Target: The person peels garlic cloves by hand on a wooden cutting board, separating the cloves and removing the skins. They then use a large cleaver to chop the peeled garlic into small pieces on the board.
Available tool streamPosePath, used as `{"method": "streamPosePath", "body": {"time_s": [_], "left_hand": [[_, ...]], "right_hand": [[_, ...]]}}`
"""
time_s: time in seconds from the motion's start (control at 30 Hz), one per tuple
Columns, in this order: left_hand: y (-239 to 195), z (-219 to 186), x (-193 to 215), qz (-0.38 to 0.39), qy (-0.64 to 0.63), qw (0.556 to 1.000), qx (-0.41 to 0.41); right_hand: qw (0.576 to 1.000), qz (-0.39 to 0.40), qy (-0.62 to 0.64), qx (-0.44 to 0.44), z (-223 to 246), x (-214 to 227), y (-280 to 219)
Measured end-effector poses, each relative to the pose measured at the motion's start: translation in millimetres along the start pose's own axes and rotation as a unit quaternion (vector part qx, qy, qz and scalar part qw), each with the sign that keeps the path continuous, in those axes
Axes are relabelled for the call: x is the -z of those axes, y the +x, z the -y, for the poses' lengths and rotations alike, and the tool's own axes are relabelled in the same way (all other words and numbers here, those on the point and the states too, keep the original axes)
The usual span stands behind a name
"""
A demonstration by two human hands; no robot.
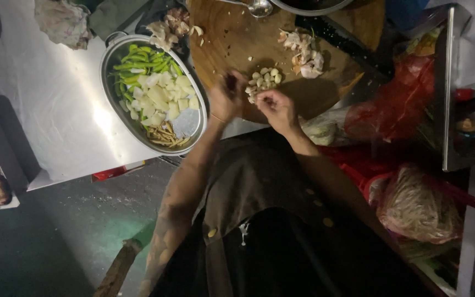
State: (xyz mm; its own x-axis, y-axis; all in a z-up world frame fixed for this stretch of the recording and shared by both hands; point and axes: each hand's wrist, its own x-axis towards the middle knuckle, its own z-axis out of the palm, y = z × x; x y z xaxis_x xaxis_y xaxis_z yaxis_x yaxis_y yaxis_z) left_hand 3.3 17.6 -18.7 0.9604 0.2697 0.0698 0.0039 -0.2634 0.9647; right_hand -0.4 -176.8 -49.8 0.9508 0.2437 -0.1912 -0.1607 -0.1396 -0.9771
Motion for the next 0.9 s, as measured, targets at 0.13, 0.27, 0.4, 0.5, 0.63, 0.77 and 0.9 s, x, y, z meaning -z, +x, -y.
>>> {"method": "streamPosePath", "body": {"time_s": [0.13,0.27,0.4,0.5,0.63,0.77,0.9], "left_hand": [[60.4,58.4,40.5,-0.102,0.124,0.987,0.021],[133.8,44.7,90.5,-0.135,0.339,0.931,0.023],[133.6,71.8,105.2,-0.138,0.322,0.93,-0.115],[110.6,39.3,97.1,-0.144,0.402,0.902,-0.066],[86.5,28.4,68.5,-0.028,0.339,0.932,-0.123],[61.1,64.2,38.7,0.017,0.339,0.915,-0.219],[34.6,77.2,22.6,0.059,0.353,0.912,-0.2]], "right_hand": [[0.969,-0.018,-0.207,0.137,15.2,16.4,9.8],[0.871,-0.095,-0.32,0.361,75.3,13.2,30.1],[0.89,-0.077,-0.302,0.333,23.3,6.4,32.4],[0.901,-0.018,-0.294,0.319,10.7,-9.1,38.0],[0.906,0.023,-0.276,0.321,-3.2,-24.4,48.7],[0.865,-0.009,-0.281,0.416,1.9,-28.5,63.3],[0.876,-0.002,-0.284,0.391,-54.9,-26.7,60.1]]}}
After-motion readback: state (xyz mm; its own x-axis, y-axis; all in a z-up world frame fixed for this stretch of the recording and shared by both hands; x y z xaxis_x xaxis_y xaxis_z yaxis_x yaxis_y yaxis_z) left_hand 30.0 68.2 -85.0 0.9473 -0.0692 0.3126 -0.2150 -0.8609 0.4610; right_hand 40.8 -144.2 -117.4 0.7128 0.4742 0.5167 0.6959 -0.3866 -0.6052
